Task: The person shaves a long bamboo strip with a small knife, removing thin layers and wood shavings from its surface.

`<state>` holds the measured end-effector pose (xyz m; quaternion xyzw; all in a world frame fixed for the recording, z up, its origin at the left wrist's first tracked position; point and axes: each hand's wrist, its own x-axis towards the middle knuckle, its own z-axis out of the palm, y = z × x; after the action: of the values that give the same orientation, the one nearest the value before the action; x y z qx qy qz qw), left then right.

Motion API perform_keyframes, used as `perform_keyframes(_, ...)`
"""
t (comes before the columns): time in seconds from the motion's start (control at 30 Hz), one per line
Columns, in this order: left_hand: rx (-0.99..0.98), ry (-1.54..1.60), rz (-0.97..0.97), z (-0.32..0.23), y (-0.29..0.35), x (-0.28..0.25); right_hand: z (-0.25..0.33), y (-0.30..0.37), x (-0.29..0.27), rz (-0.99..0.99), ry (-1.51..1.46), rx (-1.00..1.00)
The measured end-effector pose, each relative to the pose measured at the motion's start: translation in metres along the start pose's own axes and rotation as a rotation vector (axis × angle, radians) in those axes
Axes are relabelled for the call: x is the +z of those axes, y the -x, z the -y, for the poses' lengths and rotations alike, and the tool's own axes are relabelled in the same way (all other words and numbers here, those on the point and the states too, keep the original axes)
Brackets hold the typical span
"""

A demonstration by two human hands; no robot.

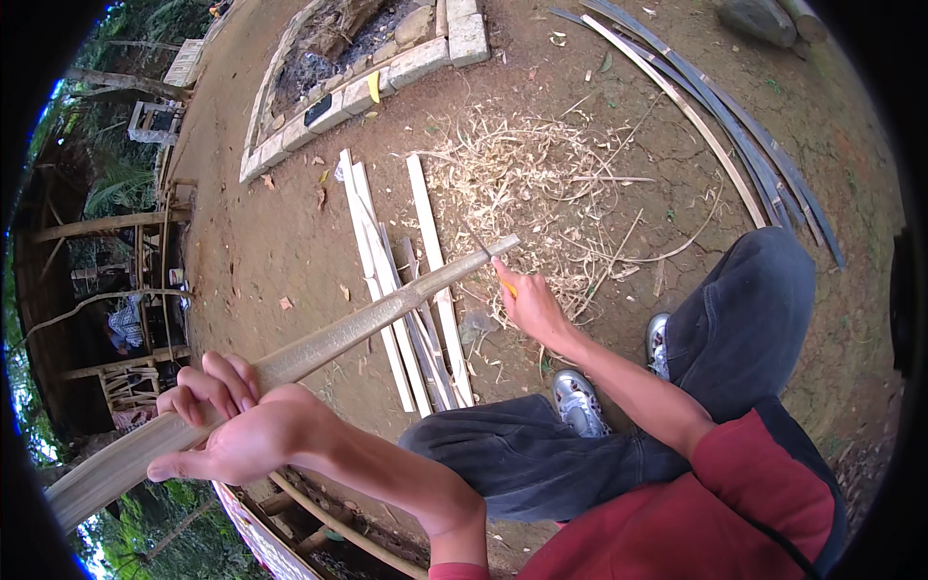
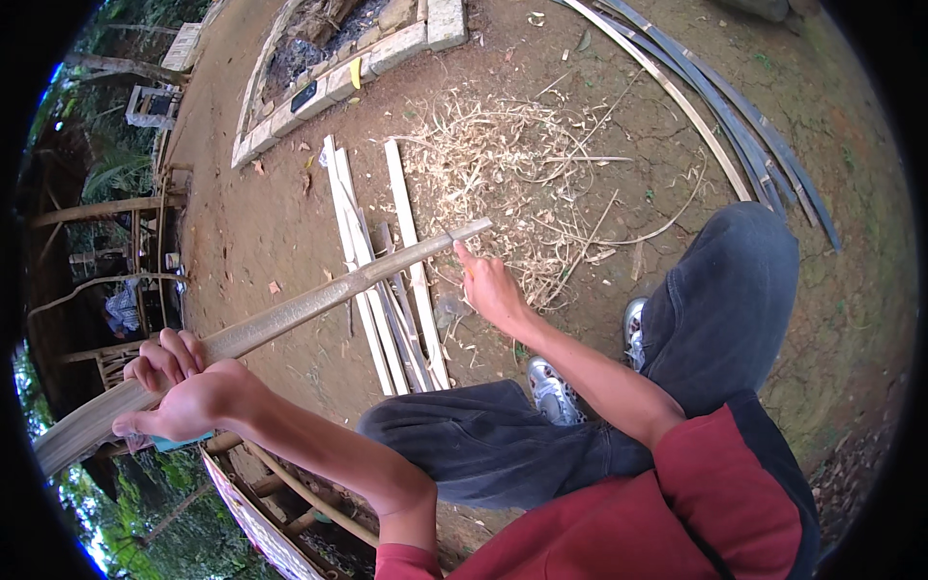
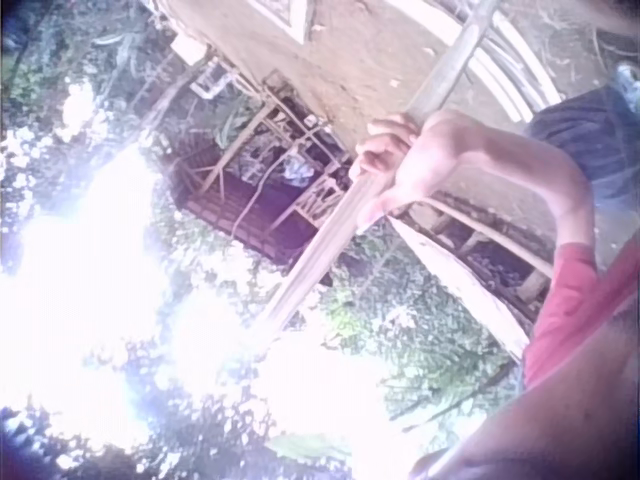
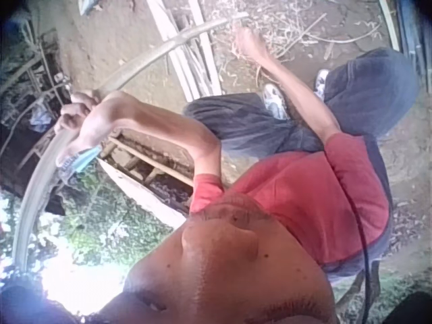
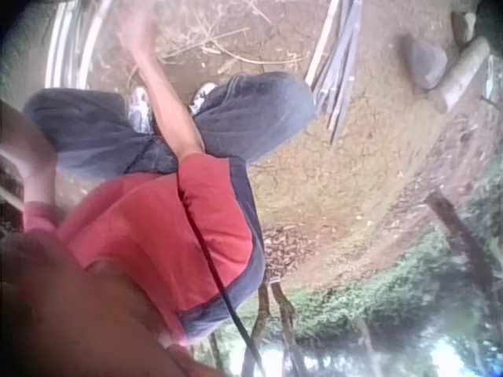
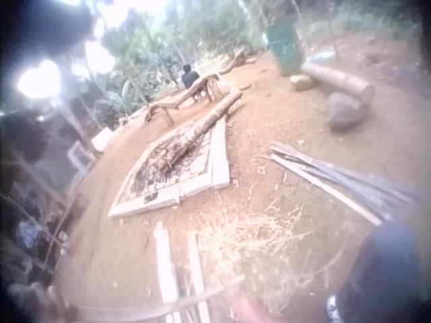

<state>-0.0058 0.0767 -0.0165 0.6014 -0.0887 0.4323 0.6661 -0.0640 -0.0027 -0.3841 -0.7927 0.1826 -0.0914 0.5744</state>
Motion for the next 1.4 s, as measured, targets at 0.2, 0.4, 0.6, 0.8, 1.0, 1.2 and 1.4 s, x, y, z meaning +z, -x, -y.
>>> perform_keyframes(0.2, -0.017, 0.014, 0.008, -0.002, 0.002, 0.002, -0.014, -0.006, 0.005, -0.183, 0.061, 0.022)
perform_keyframes(0.4, -0.004, -0.025, 0.014, -0.002, 0.002, 0.002, -0.023, -0.007, 0.003, 0.013, 0.025, 0.006)
perform_keyframes(0.6, -0.016, 0.026, 0.011, -0.001, 0.001, 0.001, -0.025, -0.011, 0.002, 0.035, -0.064, 0.057)
perform_keyframes(0.8, -0.036, 0.024, -0.033, 0.004, -0.009, -0.001, -0.003, -0.003, -0.006, -0.048, -0.003, -0.008)
perform_keyframes(1.0, -0.036, 0.031, -0.045, 0.007, -0.013, -0.011, 0.033, 0.010, -0.012, 0.014, -0.065, -0.032)
perform_keyframes(1.2, -0.033, 0.002, -0.056, 0.004, -0.007, -0.013, 0.029, 0.006, -0.013, 0.022, 0.047, 0.016)
perform_keyframes(1.4, -0.013, 0.044, 0.012, 0.002, -0.001, -0.006, 0.008, 0.006, -0.005, 0.079, -0.045, -0.067)
